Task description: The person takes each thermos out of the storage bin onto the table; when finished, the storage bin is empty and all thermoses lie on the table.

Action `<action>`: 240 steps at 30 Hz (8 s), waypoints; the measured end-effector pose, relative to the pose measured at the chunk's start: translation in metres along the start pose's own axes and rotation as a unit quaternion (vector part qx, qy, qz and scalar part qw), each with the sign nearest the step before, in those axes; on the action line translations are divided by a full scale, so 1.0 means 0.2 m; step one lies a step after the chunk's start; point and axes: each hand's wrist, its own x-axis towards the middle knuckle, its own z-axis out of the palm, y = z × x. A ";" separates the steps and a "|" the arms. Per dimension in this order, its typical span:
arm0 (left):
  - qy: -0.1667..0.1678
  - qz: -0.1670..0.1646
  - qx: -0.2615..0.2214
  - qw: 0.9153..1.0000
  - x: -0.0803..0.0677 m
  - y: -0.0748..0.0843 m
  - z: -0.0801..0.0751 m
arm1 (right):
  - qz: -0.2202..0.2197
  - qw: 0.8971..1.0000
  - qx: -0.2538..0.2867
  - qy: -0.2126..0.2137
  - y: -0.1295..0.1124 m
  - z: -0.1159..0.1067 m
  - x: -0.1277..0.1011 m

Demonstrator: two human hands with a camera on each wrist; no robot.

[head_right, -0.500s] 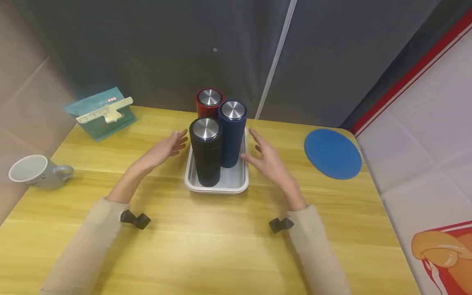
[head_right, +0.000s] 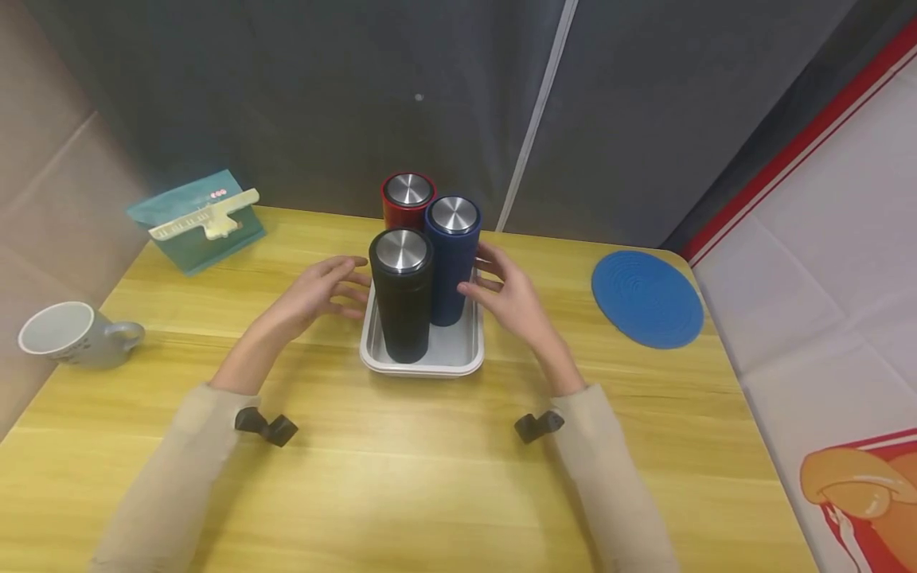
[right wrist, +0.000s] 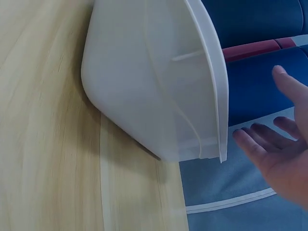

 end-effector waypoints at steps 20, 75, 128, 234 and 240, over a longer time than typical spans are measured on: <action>0.016 -0.006 -0.069 0.997 0.04 -0.10 0.05 | -0.028 0.998 0.043 0.036 0.00 0.06 0.08; 0.006 0.026 -0.031 0.999 -0.02 -0.13 0.05 | -0.048 0.995 -0.009 0.090 -0.16 0.02 0.09; -0.003 0.007 -0.051 0.999 -0.02 -0.14 0.05 | 0.012 0.976 -0.072 0.204 -0.04 -0.36 0.02; -0.012 0.010 -0.061 0.998 -0.01 -0.14 0.04 | -0.009 0.984 -0.038 0.173 0.11 -0.26 -0.21; -0.010 0.007 -0.061 0.998 -0.01 -0.14 0.04 | -0.042 0.989 -0.009 0.141 0.08 -0.17 -0.24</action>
